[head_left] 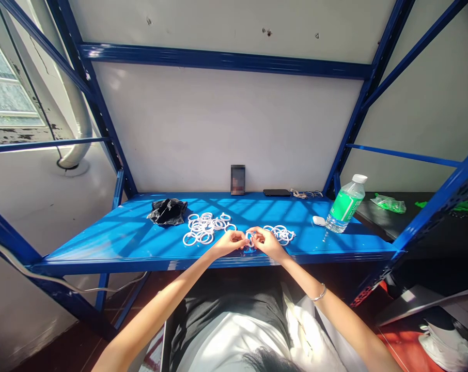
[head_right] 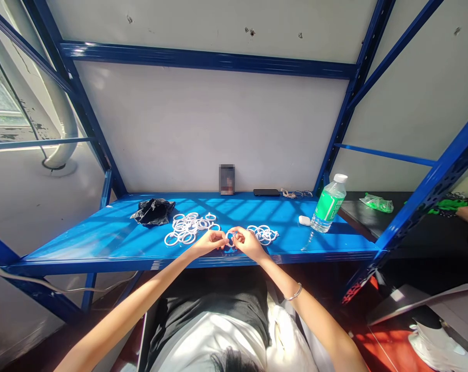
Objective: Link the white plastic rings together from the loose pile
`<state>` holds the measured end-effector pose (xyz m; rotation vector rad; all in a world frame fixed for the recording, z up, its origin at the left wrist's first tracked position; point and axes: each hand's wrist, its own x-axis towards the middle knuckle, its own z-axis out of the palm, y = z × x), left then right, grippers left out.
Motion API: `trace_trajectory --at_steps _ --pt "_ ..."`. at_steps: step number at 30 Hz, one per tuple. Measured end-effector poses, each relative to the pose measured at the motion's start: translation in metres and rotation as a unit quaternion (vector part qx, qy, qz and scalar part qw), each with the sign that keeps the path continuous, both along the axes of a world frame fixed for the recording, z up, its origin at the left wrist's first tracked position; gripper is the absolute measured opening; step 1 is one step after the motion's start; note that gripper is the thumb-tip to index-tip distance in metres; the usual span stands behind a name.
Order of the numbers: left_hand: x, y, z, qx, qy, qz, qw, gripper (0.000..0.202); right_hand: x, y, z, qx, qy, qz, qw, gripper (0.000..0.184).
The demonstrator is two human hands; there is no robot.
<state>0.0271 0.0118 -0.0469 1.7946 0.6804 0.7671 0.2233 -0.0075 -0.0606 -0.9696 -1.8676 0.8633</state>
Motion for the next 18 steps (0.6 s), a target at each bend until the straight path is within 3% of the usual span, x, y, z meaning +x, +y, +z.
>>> trace_trajectory --at_steps 8,18 --pt "-0.0002 0.0062 -0.0023 -0.027 -0.050 0.026 0.998 0.055 -0.0031 -0.0077 0.0099 -0.008 0.012 -0.012 1.000 0.031" --pt "-0.0002 0.0064 -0.0020 -0.082 -0.096 0.049 0.991 0.055 -0.0024 -0.0065 0.0075 0.010 0.034 -0.030 0.999 0.031"
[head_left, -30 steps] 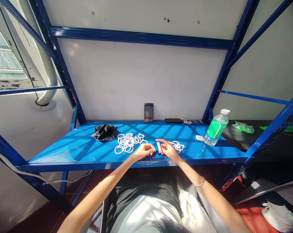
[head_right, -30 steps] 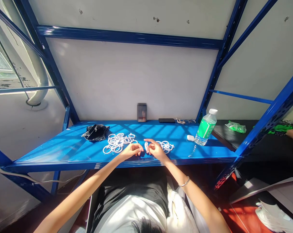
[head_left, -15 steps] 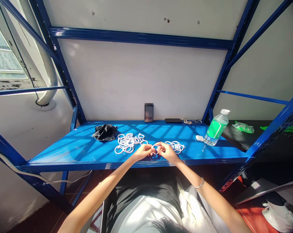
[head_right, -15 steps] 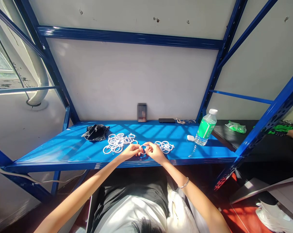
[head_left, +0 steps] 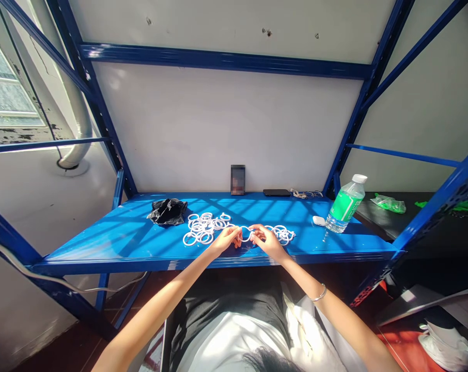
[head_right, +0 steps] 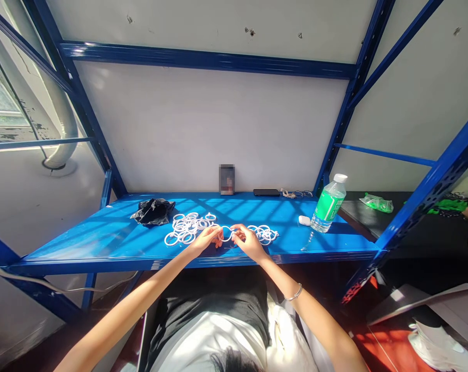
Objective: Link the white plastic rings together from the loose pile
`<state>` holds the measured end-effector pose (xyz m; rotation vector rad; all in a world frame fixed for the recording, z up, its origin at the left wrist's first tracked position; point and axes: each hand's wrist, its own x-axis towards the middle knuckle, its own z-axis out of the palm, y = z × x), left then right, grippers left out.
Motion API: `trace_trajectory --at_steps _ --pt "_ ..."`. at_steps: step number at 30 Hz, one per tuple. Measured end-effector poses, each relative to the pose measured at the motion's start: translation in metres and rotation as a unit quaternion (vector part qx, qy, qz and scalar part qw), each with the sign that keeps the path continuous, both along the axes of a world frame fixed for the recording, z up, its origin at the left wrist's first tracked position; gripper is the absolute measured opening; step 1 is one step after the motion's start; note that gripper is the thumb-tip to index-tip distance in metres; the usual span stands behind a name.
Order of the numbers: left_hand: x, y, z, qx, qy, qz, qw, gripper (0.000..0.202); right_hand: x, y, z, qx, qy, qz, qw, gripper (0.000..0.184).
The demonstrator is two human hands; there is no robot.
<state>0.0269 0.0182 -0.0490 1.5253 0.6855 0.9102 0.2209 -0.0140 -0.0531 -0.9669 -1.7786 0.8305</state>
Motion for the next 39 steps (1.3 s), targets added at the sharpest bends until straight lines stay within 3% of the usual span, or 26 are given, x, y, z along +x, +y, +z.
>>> trace_trajectory --at_steps 7,16,30,33,36,39 --pt "0.001 0.001 -0.001 0.005 0.010 -0.002 1.000 0.055 -0.001 -0.002 0.001 0.036 -0.026 -0.017 0.999 0.028" --pt "-0.001 -0.007 -0.002 0.118 0.073 -0.007 0.990 0.053 -0.001 -0.005 0.003 0.059 -0.035 -0.023 0.997 0.030" --pt "0.001 -0.015 0.007 0.116 0.095 -0.013 0.989 0.048 -0.003 -0.009 0.003 0.084 -0.054 -0.043 0.994 0.030" --pt "-0.002 -0.027 0.009 0.127 0.127 0.017 0.984 0.045 -0.007 -0.018 -0.002 0.072 -0.048 -0.051 0.995 0.030" --pt "-0.010 -0.050 0.011 0.145 0.136 0.051 0.979 0.042 -0.015 -0.034 -0.005 0.039 -0.024 -0.014 0.999 0.028" --pt "-0.024 -0.075 0.008 0.142 0.140 0.059 0.978 0.040 -0.026 -0.052 -0.005 0.052 -0.027 0.010 0.998 0.025"
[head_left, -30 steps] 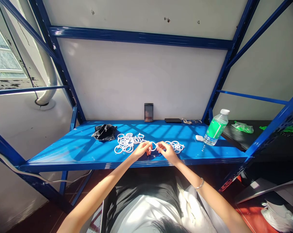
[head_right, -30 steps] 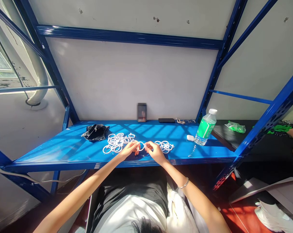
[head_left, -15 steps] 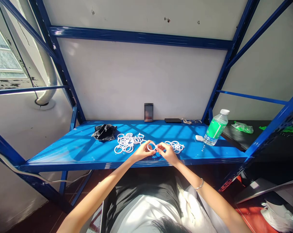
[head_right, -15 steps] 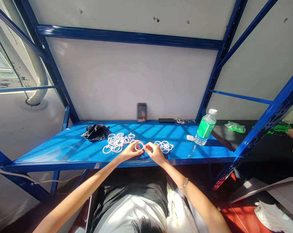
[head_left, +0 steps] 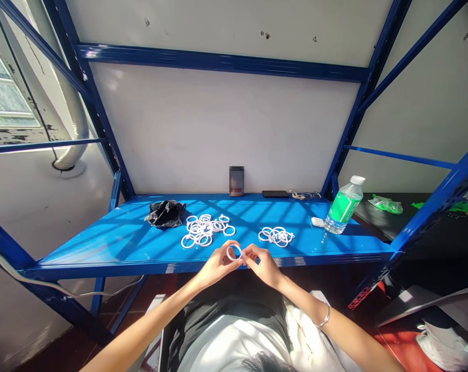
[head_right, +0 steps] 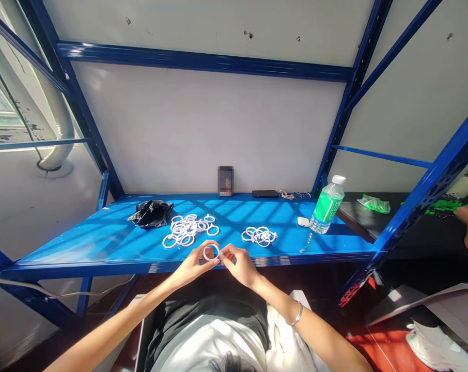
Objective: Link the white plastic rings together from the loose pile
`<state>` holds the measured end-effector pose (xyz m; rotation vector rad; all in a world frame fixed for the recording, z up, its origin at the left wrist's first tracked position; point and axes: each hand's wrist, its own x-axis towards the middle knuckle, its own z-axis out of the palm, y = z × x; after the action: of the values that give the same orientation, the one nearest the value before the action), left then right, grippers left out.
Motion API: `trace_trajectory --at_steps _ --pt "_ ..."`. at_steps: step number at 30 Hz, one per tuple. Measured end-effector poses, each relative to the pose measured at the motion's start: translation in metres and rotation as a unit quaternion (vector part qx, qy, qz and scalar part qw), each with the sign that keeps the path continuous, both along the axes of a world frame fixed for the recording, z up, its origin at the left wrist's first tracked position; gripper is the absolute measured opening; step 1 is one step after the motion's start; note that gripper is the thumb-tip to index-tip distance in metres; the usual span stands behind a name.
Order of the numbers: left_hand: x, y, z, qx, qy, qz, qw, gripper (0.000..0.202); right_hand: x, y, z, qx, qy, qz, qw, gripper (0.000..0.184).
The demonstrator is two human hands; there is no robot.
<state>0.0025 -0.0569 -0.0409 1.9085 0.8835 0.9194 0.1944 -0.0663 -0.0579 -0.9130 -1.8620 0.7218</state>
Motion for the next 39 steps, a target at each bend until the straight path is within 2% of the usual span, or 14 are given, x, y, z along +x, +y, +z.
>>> trace_trajectory --at_steps 3,6,11,16,20,25,30,35,39 --pt "-0.011 -0.015 -0.007 -0.010 0.005 0.007 1.000 0.043 -0.006 -0.009 0.001 0.062 -0.067 0.006 0.996 0.019" --pt "-0.015 -0.015 -0.015 0.021 0.032 0.043 0.998 0.046 -0.005 -0.005 0.001 0.138 -0.112 -0.030 0.984 0.018" --pt "-0.018 -0.002 -0.020 0.209 0.070 0.117 0.968 0.042 0.006 0.009 -0.002 0.206 -0.130 -0.088 0.966 0.018" --pt "-0.020 0.005 -0.029 0.309 0.100 0.082 0.942 0.049 0.012 0.016 -0.010 0.294 -0.172 -0.098 0.935 0.016" --pt "-0.018 0.007 -0.037 0.370 0.145 0.068 0.915 0.041 0.017 0.020 -0.012 0.296 -0.174 -0.103 0.934 0.013" --pt "-0.016 0.005 -0.041 0.391 0.175 0.080 0.900 0.038 0.024 0.023 -0.009 0.281 -0.186 -0.098 0.937 0.014" --pt "-0.015 0.005 -0.040 0.393 0.190 0.081 0.896 0.033 0.024 0.023 -0.007 0.261 -0.191 -0.101 0.941 0.016" --pt "-0.014 0.002 -0.035 0.378 0.195 0.078 0.902 0.038 0.024 0.026 -0.005 0.218 -0.182 -0.112 0.952 0.019" --pt "-0.013 0.003 -0.030 0.362 0.191 0.071 0.910 0.042 0.024 0.035 -0.002 0.225 -0.174 -0.127 0.950 0.023"
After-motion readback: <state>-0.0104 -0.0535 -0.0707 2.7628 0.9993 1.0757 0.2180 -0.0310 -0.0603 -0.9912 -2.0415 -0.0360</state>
